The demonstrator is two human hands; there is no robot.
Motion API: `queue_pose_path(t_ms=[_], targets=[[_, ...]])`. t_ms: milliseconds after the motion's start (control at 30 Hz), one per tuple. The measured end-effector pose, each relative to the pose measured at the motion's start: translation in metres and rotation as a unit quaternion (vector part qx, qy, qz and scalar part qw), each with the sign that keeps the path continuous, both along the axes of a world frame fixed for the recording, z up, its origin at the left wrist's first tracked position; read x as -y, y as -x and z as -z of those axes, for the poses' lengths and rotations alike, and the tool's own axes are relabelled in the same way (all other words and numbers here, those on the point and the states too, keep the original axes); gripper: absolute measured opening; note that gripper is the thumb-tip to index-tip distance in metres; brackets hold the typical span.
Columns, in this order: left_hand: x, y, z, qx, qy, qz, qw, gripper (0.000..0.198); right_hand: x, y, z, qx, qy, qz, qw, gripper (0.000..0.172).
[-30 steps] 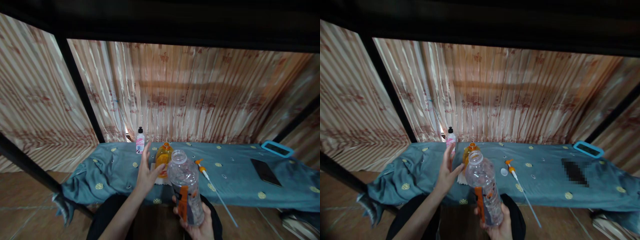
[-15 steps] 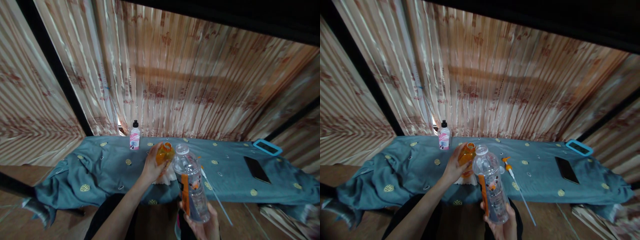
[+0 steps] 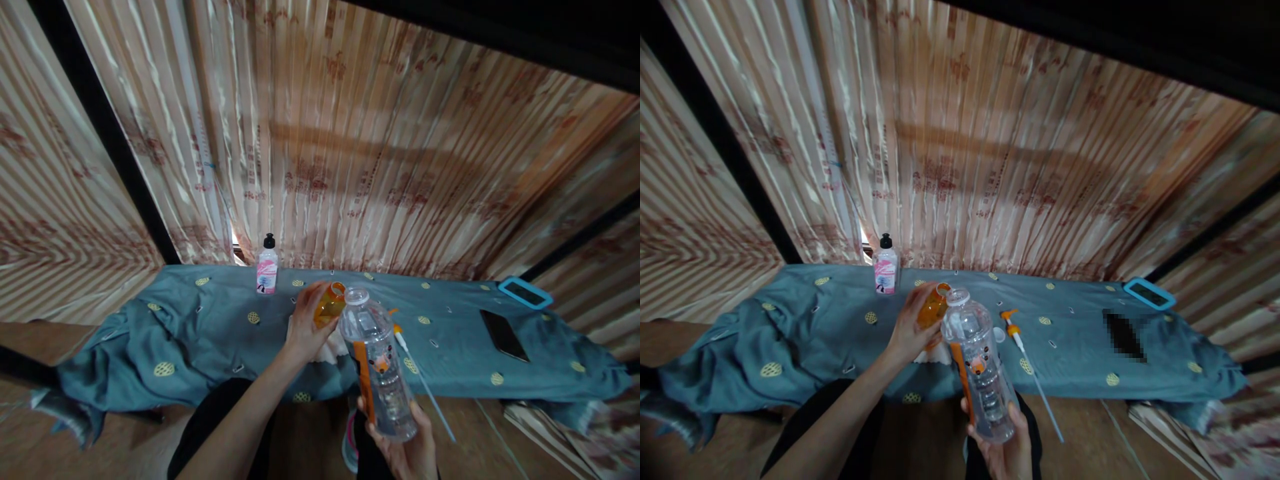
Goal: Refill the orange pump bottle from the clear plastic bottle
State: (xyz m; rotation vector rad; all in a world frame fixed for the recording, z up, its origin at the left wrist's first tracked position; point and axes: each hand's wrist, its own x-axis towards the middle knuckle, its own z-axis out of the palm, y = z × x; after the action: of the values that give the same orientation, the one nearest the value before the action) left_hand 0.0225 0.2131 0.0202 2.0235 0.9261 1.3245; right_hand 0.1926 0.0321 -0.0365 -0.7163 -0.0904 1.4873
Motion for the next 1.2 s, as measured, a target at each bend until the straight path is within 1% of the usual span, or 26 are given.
queue_pose_path(t_ms=[100, 200, 433, 600, 700, 900, 1067, 1200], targets=[[0.000, 0.000, 0.002, -0.005, -0.005, 0.001, 1.000, 0.061, 0.001, 0.002, -0.008, 0.020, 0.009, 0.020, 1.000, 0.038], [0.000, -0.001, 0.001, -0.001, -0.022, 0.012, 1.000, 0.062, 0.002, 0.004, -0.014, 0.034, 0.014, 0.022, 0.999, 0.039], [0.002, -0.004, -0.004, -0.001, -0.032, 0.028, 0.999, 0.065, 0.012, 0.003, -0.020, 0.018, 0.033, 0.026, 0.999, 0.042], [0.001, -0.006, 0.002, 0.020, -0.043, 0.034, 0.998, 0.066, 0.020, 0.009, -0.034, -0.004, 0.055, 0.028, 0.998, 0.041], [0.000, -0.008, 0.006, 0.029, -0.048, 0.035, 0.998, 0.065, 0.022, 0.010, -0.039, -0.001, 0.061, 0.034, 0.998, 0.042], [-0.001, -0.007, 0.005, 0.029, -0.020, 0.031, 0.999, 0.064, 0.027, 0.009, -0.045, 0.034, 0.075, 0.052, 0.995, 0.044], [0.001, -0.006, 0.001, 0.047, -0.008, 0.038, 0.998, 0.065, 0.033, 0.010, -0.055, 0.065, 0.088, 0.060, 0.992, 0.043], [0.003, -0.006, 0.000, 0.056, 0.005, 0.047, 0.997, 0.068, 0.039, 0.010, -0.062, 0.067, 0.092, 0.051, 0.992, 0.043]])
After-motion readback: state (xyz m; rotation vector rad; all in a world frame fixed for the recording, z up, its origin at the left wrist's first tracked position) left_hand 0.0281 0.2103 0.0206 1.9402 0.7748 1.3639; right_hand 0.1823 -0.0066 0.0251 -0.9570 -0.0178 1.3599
